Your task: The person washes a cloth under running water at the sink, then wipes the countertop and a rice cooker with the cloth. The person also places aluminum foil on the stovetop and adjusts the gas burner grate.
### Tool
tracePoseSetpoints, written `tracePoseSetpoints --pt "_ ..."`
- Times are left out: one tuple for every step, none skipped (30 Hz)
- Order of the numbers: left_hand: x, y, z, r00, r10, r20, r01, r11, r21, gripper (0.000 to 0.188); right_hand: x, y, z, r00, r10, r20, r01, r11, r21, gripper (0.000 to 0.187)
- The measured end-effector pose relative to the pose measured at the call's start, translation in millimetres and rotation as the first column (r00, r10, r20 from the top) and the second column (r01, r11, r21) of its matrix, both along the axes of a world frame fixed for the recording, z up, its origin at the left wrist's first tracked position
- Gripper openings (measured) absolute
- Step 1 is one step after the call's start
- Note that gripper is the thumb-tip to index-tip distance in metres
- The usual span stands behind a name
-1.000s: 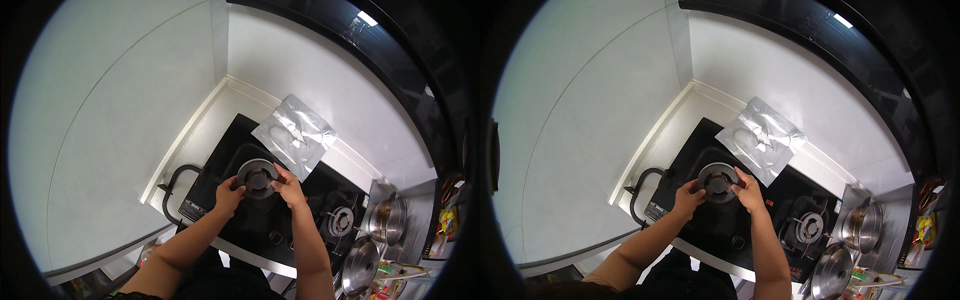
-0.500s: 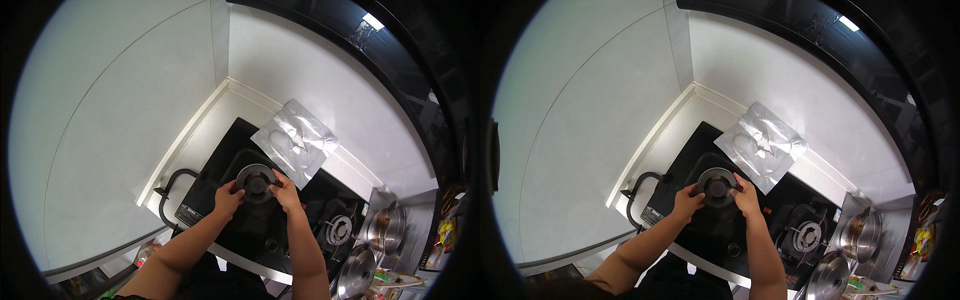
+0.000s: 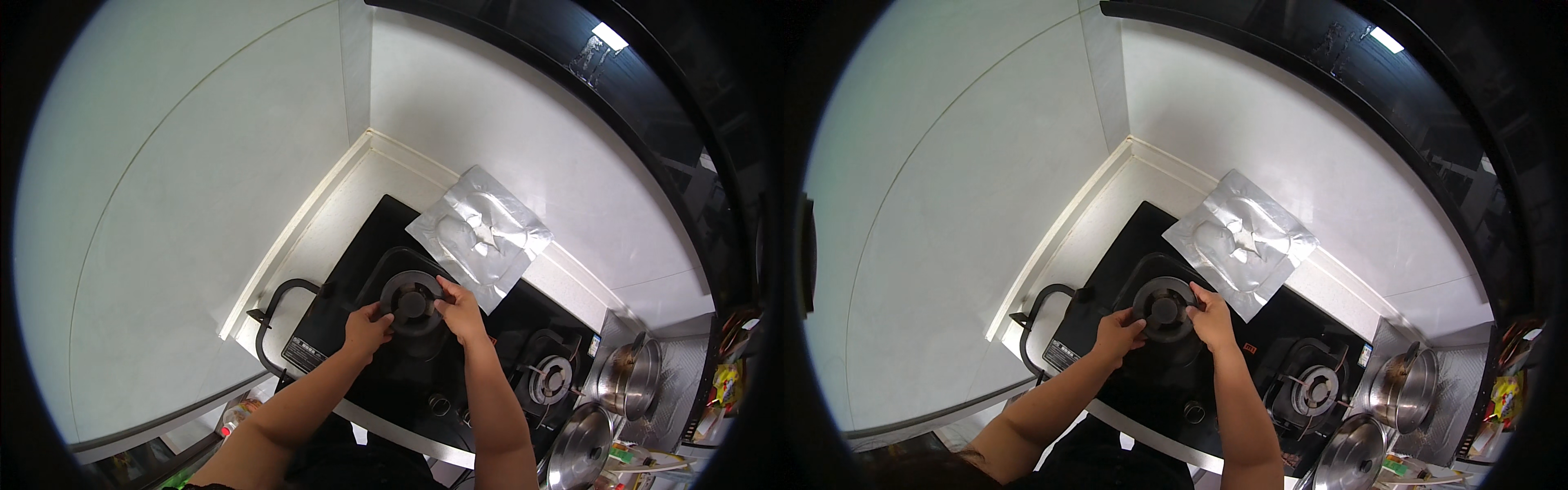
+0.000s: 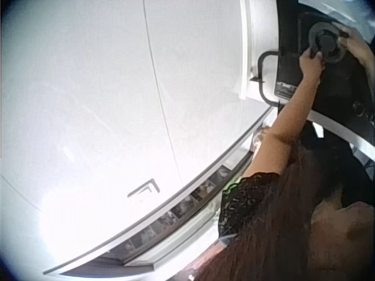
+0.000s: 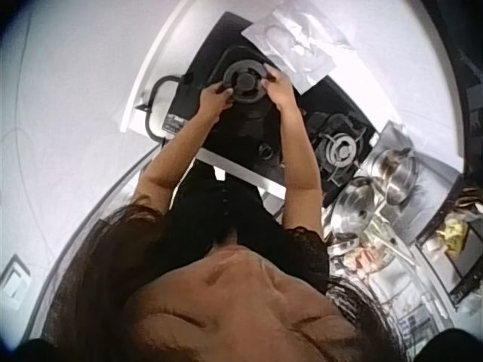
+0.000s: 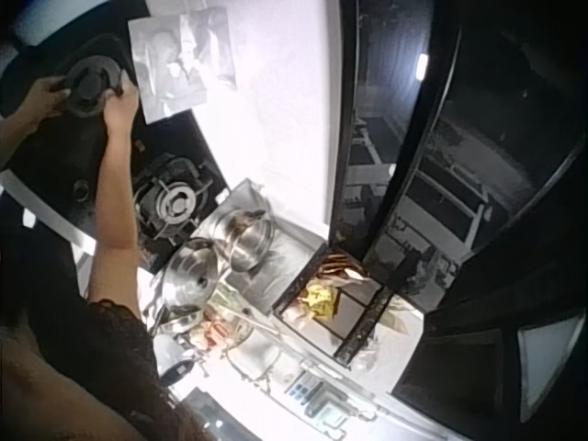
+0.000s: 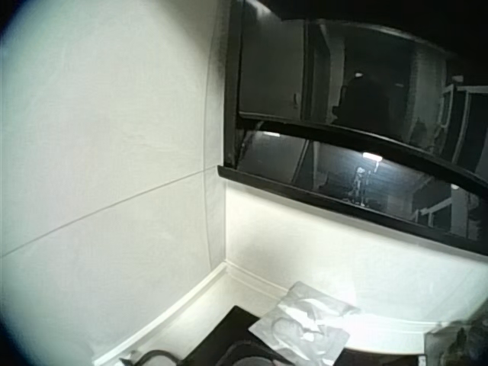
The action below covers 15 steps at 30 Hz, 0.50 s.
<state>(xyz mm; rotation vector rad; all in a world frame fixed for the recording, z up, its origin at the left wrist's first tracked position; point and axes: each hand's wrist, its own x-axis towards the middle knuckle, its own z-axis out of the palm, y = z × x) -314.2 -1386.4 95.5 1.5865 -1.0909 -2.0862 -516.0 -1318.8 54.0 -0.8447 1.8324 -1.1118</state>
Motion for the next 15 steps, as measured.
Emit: tracePoseSetpoints --pt "1 0 0 1.000 -0.003 0.006 0.003 1.000 -0.005 0.044 2 -4 15 0.997 -0.011 0.075 0.008 0.999 0.040 0.053" --pt "2 0 -1 1.000 0.001 0.012 -0.001 1.000 -0.010 0.043 4 -7 23 0.989 -0.024 0.148 0.013 0.997 0.080 0.052" --pt "1 0 -1 1.000 0.002 0.015 -0.002 1.000 -0.014 0.043 5 -7 25 0.986 -0.064 0.153 0.049 0.994 0.103 0.052" --pt "0 0 -1 1.000 0.003 0.019 -0.002 1.000 -0.019 0.043 6 -6 26 0.982 -0.103 0.157 0.084 0.989 0.125 0.051" --pt "0 -1 -1 1.000 -0.009 0.010 0.009 1.000 -0.025 0.043 6 -6 27 0.977 -0.142 0.160 0.119 0.982 0.147 0.051" --pt "0 -2 0 1.000 -0.020 0.002 0.020 0.999 -0.030 0.043 7 -6 28 0.979 -0.142 0.147 0.120 0.981 0.149 0.050" --pt "1 -3 1 1.000 -0.030 -0.006 0.030 0.999 -0.036 0.043 8 -6 28 0.981 -0.143 0.134 0.122 0.981 0.152 0.050" --pt "1 -3 1 1.000 -0.022 -0.003 0.022 0.999 -0.034 0.043 9 -6 29 0.982 -0.142 0.122 0.123 0.980 0.154 0.050" --pt "0 -2 2 1.000 -0.017 -0.001 0.017 0.999 -0.033 0.043 8 -5 22 0.984 -0.143 0.106 0.128 0.982 0.138 0.049" --pt "0 -2 3 1.000 -0.012 -0.001 0.012 0.999 -0.031 0.043 6 -4 13 0.986 -0.144 0.088 0.132 0.984 0.123 0.049" --pt "0 -3 3 1.000 -0.019 0.002 0.019 0.999 -0.033 0.042 4 -2 5 0.987 -0.145 0.071 0.137 0.985 0.107 0.048" --pt "0 -3 3 1.000 -0.023 0.007 0.023 0.999 -0.039 0.042 7 -2 7 0.988 -0.148 0.035 0.144 0.985 0.097 0.048" --pt "0 -3 2 1.000 -0.027 0.012 0.028 0.999 -0.044 0.041 10 -1 10 0.988 -0.151 -0.002 0.151 0.985 0.086 0.048" --pt "0 -3 2 1.000 -0.028 0.011 0.029 0.998 -0.049 0.042 12 -1 12 0.987 -0.156 -0.039 0.158 0.984 0.076 0.047" --pt "1 -2 1 1.000 -0.029 0.011 0.029 0.998 -0.051 0.042 12 -2 10 0.987 -0.138 -0.080 0.144 0.987 0.072 0.047"
